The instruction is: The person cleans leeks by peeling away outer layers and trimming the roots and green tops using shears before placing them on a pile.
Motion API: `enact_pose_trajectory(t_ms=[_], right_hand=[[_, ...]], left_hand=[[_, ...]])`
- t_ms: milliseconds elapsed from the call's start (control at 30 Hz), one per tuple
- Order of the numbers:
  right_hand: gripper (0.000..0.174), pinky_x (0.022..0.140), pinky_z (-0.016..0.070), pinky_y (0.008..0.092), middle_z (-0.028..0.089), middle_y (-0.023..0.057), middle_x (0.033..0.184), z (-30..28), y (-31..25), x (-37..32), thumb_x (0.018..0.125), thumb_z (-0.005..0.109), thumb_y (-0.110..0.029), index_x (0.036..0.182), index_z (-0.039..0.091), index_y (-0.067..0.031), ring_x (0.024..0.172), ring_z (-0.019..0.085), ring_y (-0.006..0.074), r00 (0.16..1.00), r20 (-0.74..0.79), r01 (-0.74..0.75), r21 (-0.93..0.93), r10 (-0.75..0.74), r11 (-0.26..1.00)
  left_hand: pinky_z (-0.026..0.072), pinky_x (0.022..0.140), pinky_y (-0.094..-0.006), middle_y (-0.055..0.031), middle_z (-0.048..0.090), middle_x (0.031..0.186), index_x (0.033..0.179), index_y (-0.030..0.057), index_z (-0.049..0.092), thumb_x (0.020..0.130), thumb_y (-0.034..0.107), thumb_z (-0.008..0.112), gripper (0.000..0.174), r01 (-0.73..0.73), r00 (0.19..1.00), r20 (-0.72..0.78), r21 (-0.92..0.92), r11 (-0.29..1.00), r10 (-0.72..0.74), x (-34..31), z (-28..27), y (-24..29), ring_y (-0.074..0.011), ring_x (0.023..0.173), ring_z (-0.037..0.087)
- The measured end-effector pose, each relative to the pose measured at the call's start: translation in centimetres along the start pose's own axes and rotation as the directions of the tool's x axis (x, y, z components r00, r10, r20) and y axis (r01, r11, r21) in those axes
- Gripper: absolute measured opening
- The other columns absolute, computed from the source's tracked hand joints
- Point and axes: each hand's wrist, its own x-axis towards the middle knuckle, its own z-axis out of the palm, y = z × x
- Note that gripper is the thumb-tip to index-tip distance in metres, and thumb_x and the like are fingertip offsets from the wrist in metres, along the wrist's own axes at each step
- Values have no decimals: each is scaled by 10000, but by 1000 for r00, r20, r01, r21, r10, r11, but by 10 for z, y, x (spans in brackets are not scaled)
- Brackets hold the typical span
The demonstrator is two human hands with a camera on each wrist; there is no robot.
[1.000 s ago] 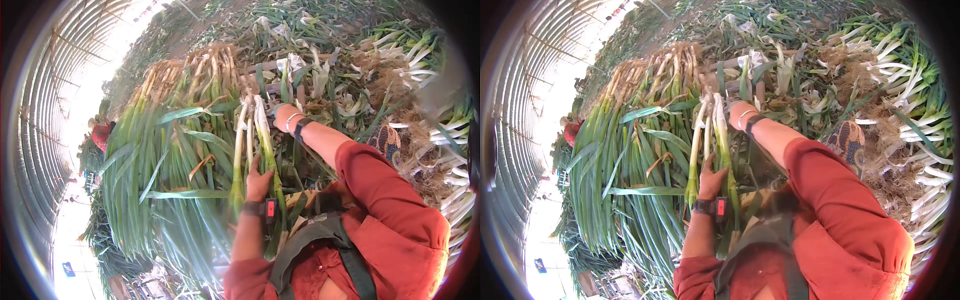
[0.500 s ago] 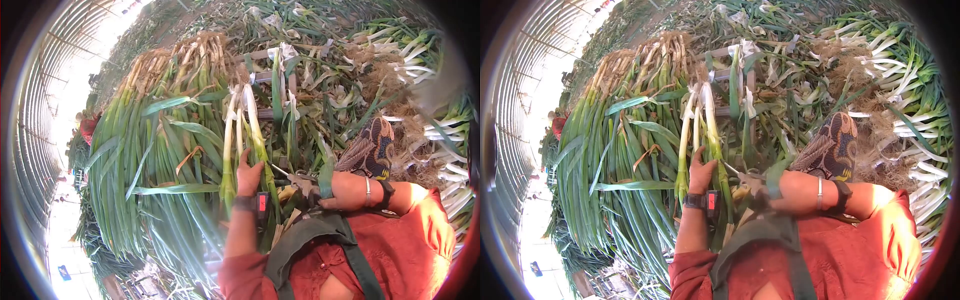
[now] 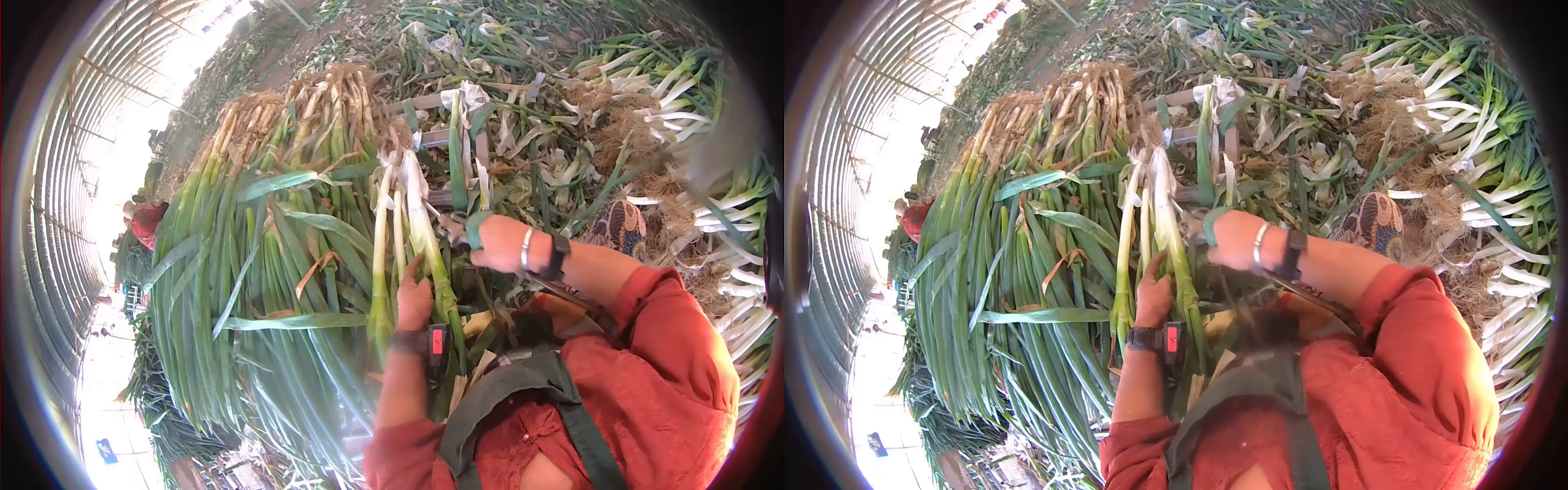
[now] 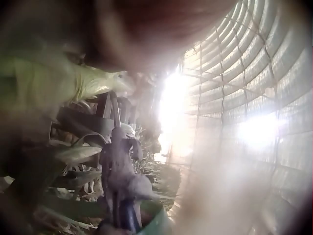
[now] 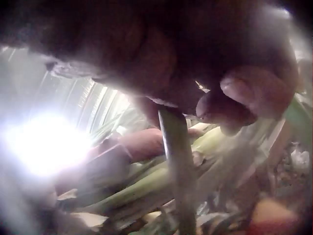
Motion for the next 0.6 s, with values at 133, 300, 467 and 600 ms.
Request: enact_pose_trajectory(t_ms=[133,300,467,600], right_hand=[[383,829,514,441,642,230,1009,5,21,58,771,679,-187,1086,612,21,921,629,395,955,10,-294,-84,296,952],[464,756,488,485,590,186,948,10,9,14,791,643,-180,1234,526,-104,860,593,389,995,-33,96,-33,-97,995],[431,793,518,473,619,206,976,10,-32,6,789,631,-211,1200,561,-100,874,625,407,987,138,62,112,-78,992],[393,820,522,450,660,235,1031,36,26,89,821,615,-170,1173,614,6,925,640,402,986,17,-169,68,168,983]], left_hand=[[455,976,-388,-215,629,1179,1348,93,545,879,127,530,471,27,998,57,140,990,-36,-3,2,11,-341,1084,609],[464,919,-438,-233,592,1091,1264,73,584,837,207,676,457,-171,936,-130,646,744,328,-13,-34,55,-345,1056,579],[480,894,-471,-242,601,1072,1186,36,578,807,265,711,463,93,940,-246,852,514,237,20,-53,55,-375,1057,593],[500,853,-472,-247,647,1018,1134,-1,578,770,263,728,474,137,976,-213,763,632,46,50,-64,36,-406,964,635]])
